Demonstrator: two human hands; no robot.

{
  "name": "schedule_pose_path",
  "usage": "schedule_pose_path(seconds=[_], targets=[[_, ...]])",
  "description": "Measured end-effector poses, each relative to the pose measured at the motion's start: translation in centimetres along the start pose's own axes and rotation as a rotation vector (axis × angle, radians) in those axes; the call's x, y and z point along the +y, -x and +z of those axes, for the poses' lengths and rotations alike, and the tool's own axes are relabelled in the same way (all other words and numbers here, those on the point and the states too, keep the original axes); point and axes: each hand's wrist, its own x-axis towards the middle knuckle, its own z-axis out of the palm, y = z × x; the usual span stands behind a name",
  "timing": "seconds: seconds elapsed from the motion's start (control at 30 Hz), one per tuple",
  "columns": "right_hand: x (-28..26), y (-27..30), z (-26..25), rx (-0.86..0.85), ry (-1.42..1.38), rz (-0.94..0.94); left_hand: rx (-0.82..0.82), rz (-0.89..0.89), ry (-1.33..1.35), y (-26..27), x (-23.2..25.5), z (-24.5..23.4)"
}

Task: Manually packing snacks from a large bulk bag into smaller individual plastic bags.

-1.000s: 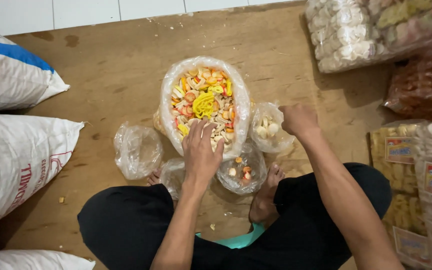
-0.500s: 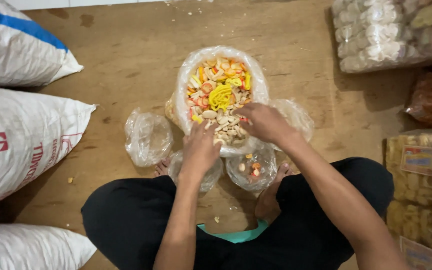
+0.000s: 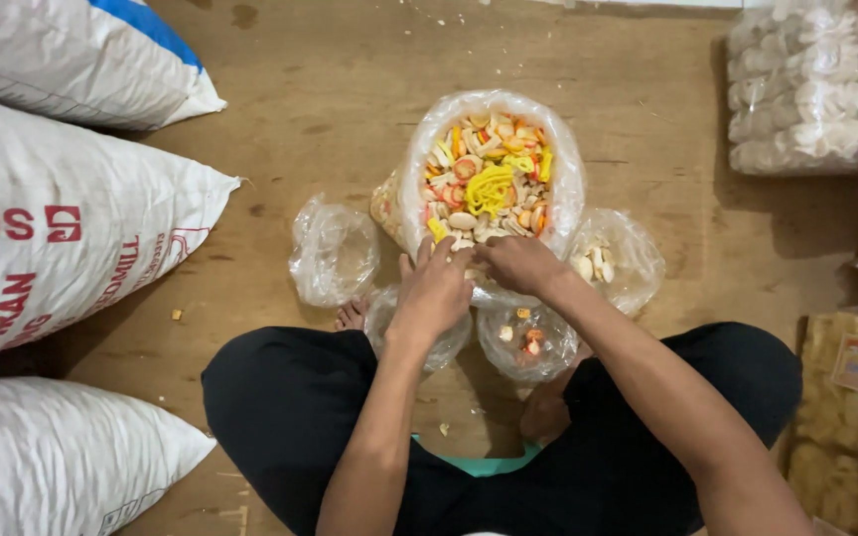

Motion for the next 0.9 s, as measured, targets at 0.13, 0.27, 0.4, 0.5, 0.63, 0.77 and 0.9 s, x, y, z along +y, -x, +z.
schedule_pose_path(seconds=[0.13,0.27,0.4,0.5,0.63,0.77,0.9], targets=[[0.5,0.8,-1.0,0.021,-0.117,0.011,0.045,-0.011,0.027,0.4,0.8,-0.3],[-1.0,3.3,-7.3,0.126,-0.347,0.093,0.269,-0.115,0.030,0.6,2.1,-1.2],[-1.3,5.0,-10.2,0.326,-0.753,0.175,0.408,-0.143,0.113,0.0,1.4,-0.3],[-1.1,6.2,-11.6,0.384,-1.000,0.234,0.378,-0.106,0.241,-0.2,1.9,-0.4],[-0.8,7.4,-12.3,0.383,-1.162,0.219,0.411,-0.072,0.228,-0.6,2.4,-0.5],[-0.2,7.9,-11.8,0.401,-1.173,0.139,0.472,-0.032,0.225,-0.6,2.8,-0.6],[0.1,8.6,-12.1,0.376,-1.168,0.142,0.450,-0.003,0.255,-3.2,0.4,4.2]])
